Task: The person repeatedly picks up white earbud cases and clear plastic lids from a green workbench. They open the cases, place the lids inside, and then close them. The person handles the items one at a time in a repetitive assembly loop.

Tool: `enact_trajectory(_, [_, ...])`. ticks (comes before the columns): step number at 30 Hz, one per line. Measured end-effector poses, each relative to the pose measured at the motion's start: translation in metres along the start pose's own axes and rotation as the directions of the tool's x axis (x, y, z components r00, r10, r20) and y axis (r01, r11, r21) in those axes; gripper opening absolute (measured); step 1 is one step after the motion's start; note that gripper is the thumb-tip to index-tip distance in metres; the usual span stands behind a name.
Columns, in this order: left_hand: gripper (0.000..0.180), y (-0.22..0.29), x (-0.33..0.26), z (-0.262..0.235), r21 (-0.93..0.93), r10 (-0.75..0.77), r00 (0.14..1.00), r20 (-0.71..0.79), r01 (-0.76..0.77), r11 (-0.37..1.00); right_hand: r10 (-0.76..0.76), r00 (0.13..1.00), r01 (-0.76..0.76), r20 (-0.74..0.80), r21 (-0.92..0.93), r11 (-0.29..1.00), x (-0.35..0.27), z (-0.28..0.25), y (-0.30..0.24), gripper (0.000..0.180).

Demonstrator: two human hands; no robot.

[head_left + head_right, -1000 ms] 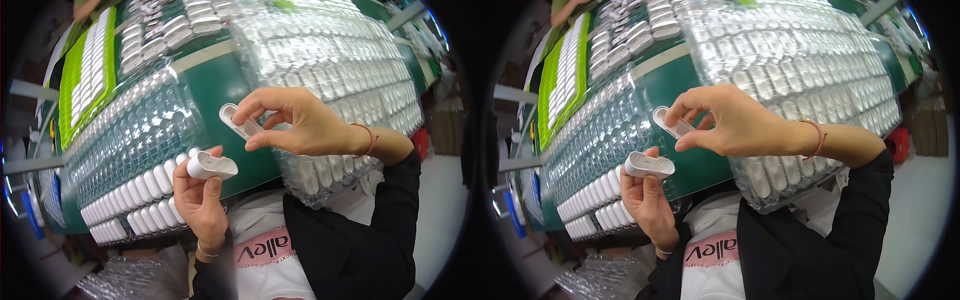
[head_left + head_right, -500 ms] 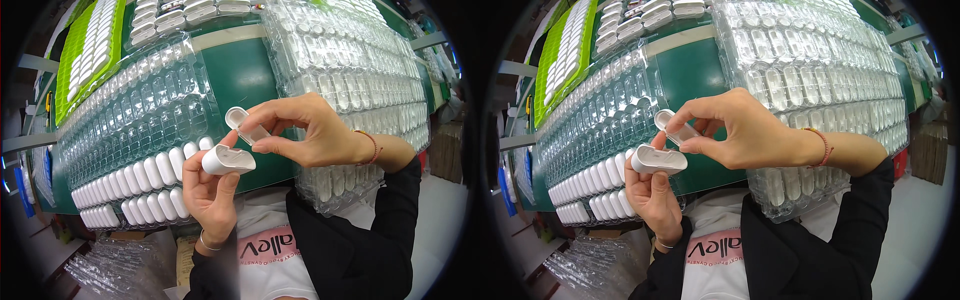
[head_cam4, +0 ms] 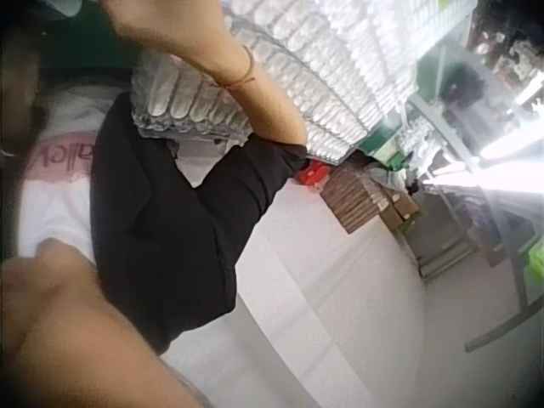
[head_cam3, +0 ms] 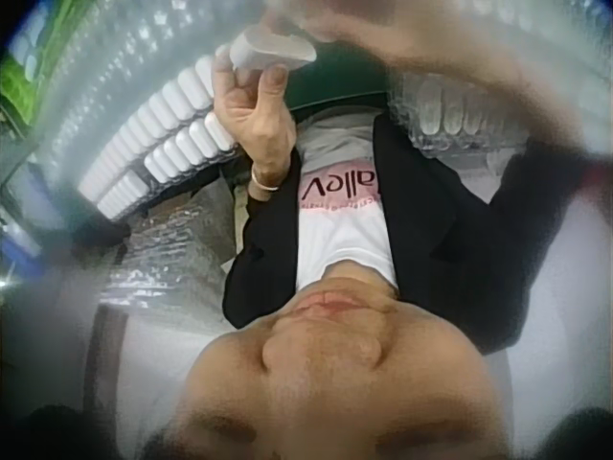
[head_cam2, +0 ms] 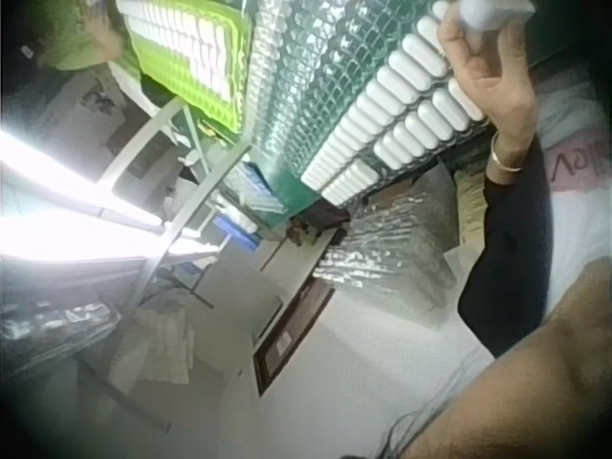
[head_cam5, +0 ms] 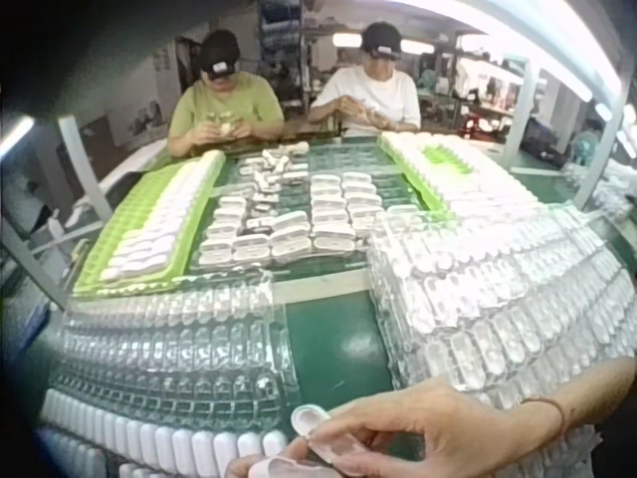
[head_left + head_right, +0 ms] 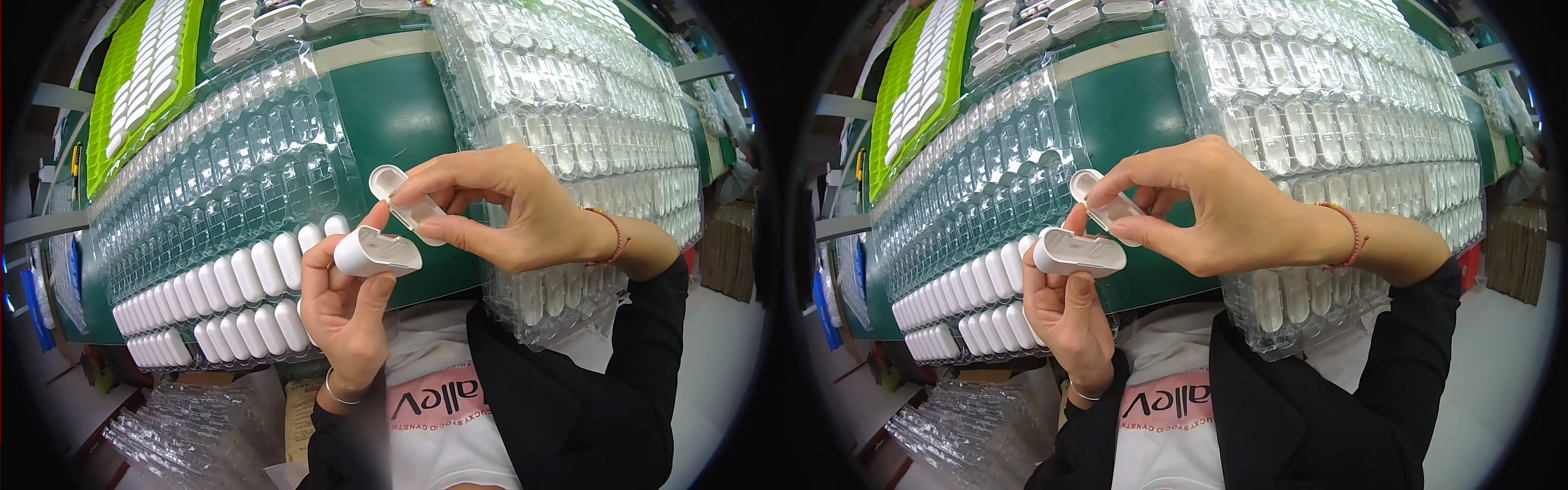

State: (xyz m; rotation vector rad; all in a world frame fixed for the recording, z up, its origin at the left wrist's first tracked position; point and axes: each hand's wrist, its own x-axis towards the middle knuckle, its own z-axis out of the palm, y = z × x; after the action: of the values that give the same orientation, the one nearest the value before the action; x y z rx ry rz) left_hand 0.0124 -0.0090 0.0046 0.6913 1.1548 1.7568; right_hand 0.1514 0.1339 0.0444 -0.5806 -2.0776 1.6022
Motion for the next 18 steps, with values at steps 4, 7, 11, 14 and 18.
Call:
enact_trajectory(4, [0.046,0.0004,-0.0001,-0.0009,0.017,-0.001,1.000,0.009,0.001,1.000,0.017,1.000,-0.017,0.006,0.009,1.000,-0.0014,-0.0001,0.0016,0.022])
enact_trajectory(7, [0.047,-0.0010,0.0004,-0.0019,0.021,-0.001,1.000,0.014,0.001,1.000,-0.006,1.000,0.006,0.006,-0.013,1.000,-0.0011,-0.0002,0.0013,0.021])
enact_trajectory(11, [0.047,-0.0052,-0.0018,-0.0049,-0.089,0.073,0.996,-0.059,-0.078,0.993,-0.071,0.997,0.069,-0.031,-0.069,0.995,0.0010,0.0024,0.0019,0.020])
enact_trajectory(14, [0.046,-0.0068,-0.0017,-0.0078,-0.114,0.081,0.995,-0.056,-0.087,0.990,-0.085,0.995,0.079,-0.047,-0.124,0.989,0.0012,0.0033,0.0040,0.019])
enact_trajectory(18, [0.044,-0.0043,-0.0022,-0.0040,-0.067,-0.013,0.999,-0.029,0.011,0.998,-0.134,0.990,0.122,-0.049,-0.199,0.972,0.0005,0.0054,0.0055,0.017])
